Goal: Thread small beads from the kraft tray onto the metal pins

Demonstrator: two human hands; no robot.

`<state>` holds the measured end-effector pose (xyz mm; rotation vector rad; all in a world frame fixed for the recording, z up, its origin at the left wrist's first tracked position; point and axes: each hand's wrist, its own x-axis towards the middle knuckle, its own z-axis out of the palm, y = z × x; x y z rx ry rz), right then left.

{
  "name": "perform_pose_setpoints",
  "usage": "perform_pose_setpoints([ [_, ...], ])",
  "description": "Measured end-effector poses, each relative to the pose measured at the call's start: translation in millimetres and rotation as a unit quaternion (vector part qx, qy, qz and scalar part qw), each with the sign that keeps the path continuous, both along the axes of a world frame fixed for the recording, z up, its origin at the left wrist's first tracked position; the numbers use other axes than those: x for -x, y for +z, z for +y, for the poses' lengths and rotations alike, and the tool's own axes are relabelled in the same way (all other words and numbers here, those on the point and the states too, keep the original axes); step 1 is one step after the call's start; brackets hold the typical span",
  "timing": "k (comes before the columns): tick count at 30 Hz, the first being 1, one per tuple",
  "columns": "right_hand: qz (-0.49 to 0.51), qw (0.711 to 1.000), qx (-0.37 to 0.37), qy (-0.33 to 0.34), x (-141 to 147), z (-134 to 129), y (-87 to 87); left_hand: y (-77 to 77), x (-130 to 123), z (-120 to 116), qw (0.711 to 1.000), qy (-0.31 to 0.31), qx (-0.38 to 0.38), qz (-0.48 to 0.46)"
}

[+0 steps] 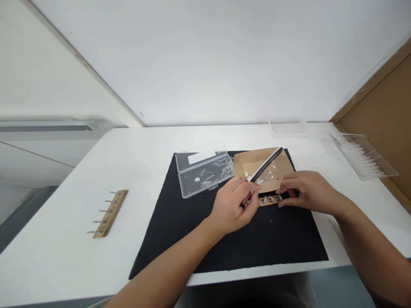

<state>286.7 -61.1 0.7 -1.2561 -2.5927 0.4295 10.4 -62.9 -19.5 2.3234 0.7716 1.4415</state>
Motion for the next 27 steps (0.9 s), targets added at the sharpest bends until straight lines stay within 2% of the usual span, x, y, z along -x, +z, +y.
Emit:
perform_pose_setpoints([
  [8,-0.013,0.997,0.063,-0.033,-5.9,0.1,4.7,1.1,-0.1,-0.3,1.000,0.011,-0.001,0.002],
  [11,0.016,0.995,0.084,-0.044,-9.4,0.4,9.6,1.2,-0.4,-0.9,1.000,0.011,-0.004,0.001],
  [15,0.079,0.988,0.129,-0.014,-10.5,0.8,14.7,0.4,-0.8,-1.0,1.000,0.006,-0.008,-0.002],
  [27,0.108,0.986,0.127,-0.010,-7.4,3.9,8.0,-0.9,-0.5,-0.8,1.000,0.018,-0.005,0.000],
])
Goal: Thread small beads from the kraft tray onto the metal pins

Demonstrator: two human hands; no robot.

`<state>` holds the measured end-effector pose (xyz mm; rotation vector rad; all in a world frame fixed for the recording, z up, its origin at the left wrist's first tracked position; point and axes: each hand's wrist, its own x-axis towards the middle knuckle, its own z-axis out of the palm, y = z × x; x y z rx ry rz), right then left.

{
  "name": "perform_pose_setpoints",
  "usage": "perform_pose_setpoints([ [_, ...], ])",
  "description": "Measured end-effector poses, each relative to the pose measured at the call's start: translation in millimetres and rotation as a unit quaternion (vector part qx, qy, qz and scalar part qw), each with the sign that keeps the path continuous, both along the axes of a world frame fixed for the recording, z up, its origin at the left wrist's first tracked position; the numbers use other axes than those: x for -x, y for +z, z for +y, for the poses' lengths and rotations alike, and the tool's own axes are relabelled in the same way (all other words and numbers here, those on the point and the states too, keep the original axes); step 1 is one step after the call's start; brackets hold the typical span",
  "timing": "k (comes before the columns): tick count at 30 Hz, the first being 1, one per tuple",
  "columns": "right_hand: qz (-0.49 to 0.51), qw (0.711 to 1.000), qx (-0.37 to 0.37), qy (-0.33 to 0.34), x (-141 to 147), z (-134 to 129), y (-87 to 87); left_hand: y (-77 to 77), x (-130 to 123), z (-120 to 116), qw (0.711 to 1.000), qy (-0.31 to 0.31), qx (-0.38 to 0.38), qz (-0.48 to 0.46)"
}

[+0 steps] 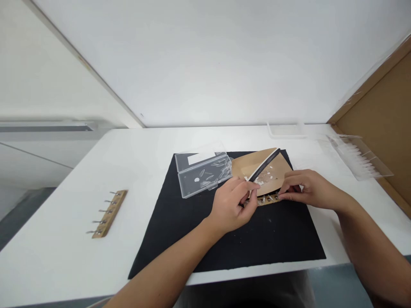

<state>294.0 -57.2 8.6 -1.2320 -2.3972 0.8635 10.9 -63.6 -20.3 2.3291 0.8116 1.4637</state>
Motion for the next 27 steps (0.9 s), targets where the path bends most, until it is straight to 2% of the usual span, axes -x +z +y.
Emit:
perform_pose_setpoints([
  [9,-0.022,0.996,-0.065,0.060,4.6,1.8,2.0,1.2,-0.3,-0.5,1.000,0.001,0.002,-0.002],
  [19,-0.044,0.994,-0.087,0.056,8.0,-2.8,3.3,0.5,0.1,-0.6,1.000,0.005,0.007,0.004],
  [27,-0.033,0.995,-0.071,0.061,8.1,-1.5,0.5,1.6,-0.2,-1.0,1.000,0.005,0.009,-0.001],
])
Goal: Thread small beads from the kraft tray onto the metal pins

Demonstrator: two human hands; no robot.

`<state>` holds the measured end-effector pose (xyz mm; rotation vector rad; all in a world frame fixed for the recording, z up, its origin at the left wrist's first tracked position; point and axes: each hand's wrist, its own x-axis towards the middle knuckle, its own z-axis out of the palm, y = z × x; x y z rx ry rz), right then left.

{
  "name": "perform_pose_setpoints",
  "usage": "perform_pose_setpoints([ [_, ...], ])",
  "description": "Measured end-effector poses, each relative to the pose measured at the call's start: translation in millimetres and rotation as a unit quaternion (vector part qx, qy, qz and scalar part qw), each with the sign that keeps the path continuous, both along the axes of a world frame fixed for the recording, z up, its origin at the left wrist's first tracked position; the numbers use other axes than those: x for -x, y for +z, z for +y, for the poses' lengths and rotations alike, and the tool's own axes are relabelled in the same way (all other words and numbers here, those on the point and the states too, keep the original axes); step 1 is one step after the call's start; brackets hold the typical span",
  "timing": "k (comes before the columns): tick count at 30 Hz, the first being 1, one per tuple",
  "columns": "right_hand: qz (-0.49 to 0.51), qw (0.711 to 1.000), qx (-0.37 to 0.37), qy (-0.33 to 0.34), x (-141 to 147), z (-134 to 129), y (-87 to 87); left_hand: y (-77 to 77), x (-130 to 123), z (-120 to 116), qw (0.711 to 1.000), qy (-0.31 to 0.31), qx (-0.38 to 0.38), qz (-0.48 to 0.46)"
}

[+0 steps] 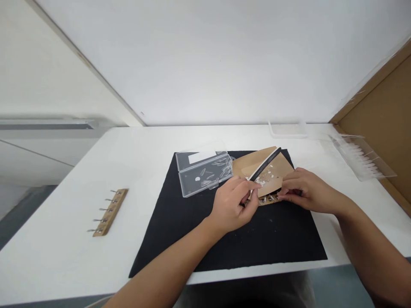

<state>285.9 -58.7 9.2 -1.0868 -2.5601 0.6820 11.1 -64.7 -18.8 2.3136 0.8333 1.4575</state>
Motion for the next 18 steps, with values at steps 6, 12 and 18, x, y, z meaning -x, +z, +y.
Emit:
perform_pose_setpoints([
  [6,-0.008,1.000,0.017,-0.006,-3.0,1.6,-1.5,-0.7,0.1,-0.2,1.000,-0.001,-0.002,0.001],
  [12,-0.011,1.000,0.024,-0.007,-2.3,3.2,-3.0,-0.9,-0.1,0.3,1.000,0.006,0.004,0.007],
  [18,-0.018,1.000,0.013,-0.011,0.4,2.4,-1.6,-2.0,-0.9,2.2,1.000,0.007,-0.002,0.004],
])
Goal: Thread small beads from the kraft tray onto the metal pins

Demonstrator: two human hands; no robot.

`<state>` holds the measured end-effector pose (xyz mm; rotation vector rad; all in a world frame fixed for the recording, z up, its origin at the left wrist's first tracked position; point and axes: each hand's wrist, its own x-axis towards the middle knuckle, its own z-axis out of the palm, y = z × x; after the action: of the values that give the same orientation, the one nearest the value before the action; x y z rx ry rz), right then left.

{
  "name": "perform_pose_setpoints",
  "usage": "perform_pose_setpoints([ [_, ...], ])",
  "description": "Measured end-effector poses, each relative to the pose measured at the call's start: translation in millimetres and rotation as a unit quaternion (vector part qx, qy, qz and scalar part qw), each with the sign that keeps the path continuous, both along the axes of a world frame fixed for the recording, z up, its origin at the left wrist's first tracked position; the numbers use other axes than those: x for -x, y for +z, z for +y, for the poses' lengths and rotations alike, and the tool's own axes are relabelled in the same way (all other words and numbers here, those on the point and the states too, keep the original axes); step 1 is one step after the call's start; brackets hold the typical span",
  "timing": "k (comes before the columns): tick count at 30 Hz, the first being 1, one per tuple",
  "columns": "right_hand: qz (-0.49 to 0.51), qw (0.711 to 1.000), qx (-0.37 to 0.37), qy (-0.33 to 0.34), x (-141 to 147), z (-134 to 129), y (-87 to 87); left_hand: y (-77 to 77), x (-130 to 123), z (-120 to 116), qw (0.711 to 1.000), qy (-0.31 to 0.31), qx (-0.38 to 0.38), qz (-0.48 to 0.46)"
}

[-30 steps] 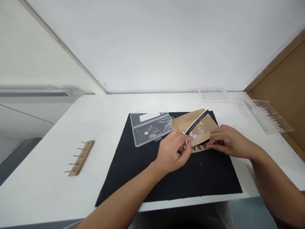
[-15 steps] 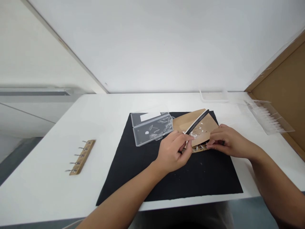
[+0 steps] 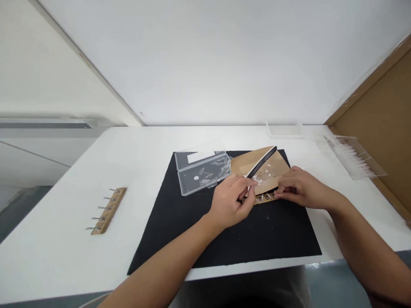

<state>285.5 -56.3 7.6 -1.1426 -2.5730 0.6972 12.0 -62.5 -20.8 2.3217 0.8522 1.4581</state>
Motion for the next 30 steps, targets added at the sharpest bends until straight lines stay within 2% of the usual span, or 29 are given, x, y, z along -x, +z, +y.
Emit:
perform_pose_setpoints([
  [5,0.035,0.999,0.009,0.009,-0.7,2.0,-5.0,-2.8,2.0,3.8,1.000,0.017,0.006,0.011],
  [13,0.015,0.999,0.001,-0.050,-11.5,-0.2,3.0,-5.6,10.4,14.2,0.998,0.047,-0.023,0.026],
  [22,-0.021,0.998,0.035,-0.041,-6.2,-1.4,1.7,-6.6,8.9,15.2,0.999,0.042,-0.019,0.023],
  [30,-0.014,0.999,0.013,-0.029,-7.7,-1.4,-0.7,-6.2,9.4,14.0,0.998,0.047,-0.015,0.025],
])
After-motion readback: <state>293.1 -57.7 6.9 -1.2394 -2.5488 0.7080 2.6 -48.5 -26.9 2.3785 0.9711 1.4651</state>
